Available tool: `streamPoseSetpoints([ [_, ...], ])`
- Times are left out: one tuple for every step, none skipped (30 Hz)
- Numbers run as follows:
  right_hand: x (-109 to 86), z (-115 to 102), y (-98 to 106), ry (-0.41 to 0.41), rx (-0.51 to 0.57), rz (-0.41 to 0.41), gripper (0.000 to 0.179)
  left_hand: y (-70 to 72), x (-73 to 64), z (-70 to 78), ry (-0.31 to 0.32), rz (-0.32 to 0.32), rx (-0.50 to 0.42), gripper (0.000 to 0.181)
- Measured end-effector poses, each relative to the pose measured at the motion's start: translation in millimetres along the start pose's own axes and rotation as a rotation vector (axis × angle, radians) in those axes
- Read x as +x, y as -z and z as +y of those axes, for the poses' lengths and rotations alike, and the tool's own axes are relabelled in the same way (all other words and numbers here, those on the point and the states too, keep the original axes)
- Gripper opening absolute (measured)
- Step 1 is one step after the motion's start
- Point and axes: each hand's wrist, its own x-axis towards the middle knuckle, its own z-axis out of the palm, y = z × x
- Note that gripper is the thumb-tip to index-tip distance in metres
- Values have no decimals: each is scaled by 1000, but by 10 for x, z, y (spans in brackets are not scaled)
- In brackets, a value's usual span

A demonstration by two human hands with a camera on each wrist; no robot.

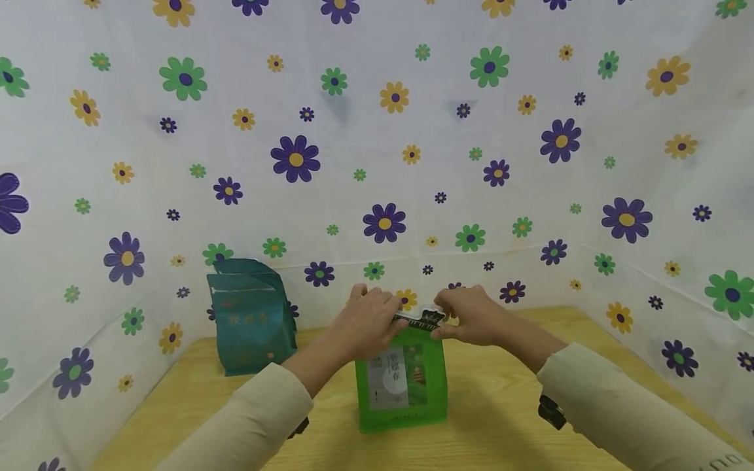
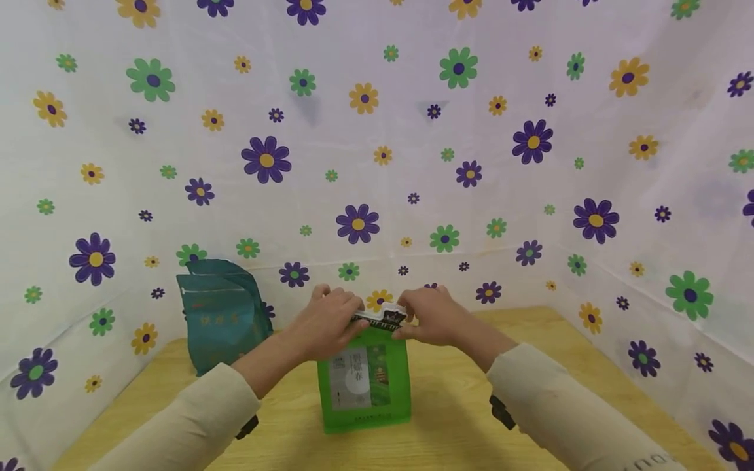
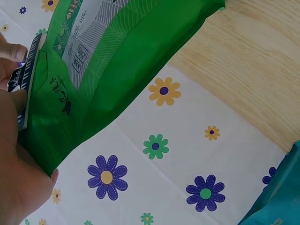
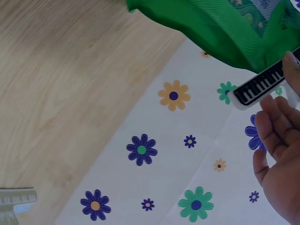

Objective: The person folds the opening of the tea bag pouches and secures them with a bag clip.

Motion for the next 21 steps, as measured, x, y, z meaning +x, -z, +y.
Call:
streamPoseSetpoints([
  [-2, 21, -16, -3, 15, -13, 38, 10, -2, -6, 5, 2, 0, 35],
  [-4, 44, -35, 6, 30, -19, 33, 20, -5, -13, 11, 5, 2, 34],
  [-5, 66, -56, 13, 50, -24, 28, 30, -9, -20, 14, 9, 5, 33],
  [-8, 82, -76, 17, 74, -25, 24, 39, -13, -27, 19, 13, 6, 32],
  [-13, 98, -98, 23, 93, -21, 21, 48, -19, -34, 22, 16, 9, 31],
  [-19, 114, -121, 36, 107, -12, 21, 54, -23, -41, 24, 19, 13, 31],
  [-25, 127, -141, 45, 118, -1, 20, 60, -26, -48, 25, 23, 16, 31],
  [-32, 138, -160, 54, 126, 14, 19, 63, -30, -54, 24, 27, 21, 32],
  [-38, 143, -176, 55, 135, 29, 19, 65, -32, -59, 24, 30, 27, 32],
  [-43, 149, -192, 61, 136, 49, 19, 67, -34, -64, 22, 33, 32, 32],
  [-49, 154, -206, 69, 135, 68, 19, 70, -34, -67, 20, 35, 35, 32],
  [-54, 157, -218, 78, 133, 87, 18, 71, -33, -69, 18, 38, 37, 32],
  [-59, 158, -227, 84, 134, 102, 18, 71, -31, -72, 17, 40, 38, 32],
  [-68, 159, -236, 90, 136, 114, 18, 72, -29, -73, 15, 43, 39, 30],
  [-78, 159, -244, 98, 140, 126, 17, 71, -27, -75, 13, 45, 36, 29],
  [-89, 157, -253, 103, 145, 134, 17, 68, -24, -76, 10, 46, 30, 29],
  [-103, 155, -261, 109, 148, 144, 18, 66, -22, -76, 7, 47, 23, 28],
  [-117, 156, -272, 115, 149, 156, 20, 62, -20, -79, 5, 47, 16, 27],
  [-131, 156, -285, 120, 151, 165, 22, 55, -18, -82, 2, 49, 8, 28],
  [-147, 159, -299, 125, 150, 175, 24, 50, -19, -87, 1, 53, -1, 28],
  [-160, 161, -314, 129, 149, 184, 26, 43, -21, -92, 3, 59, -14, 29],
])
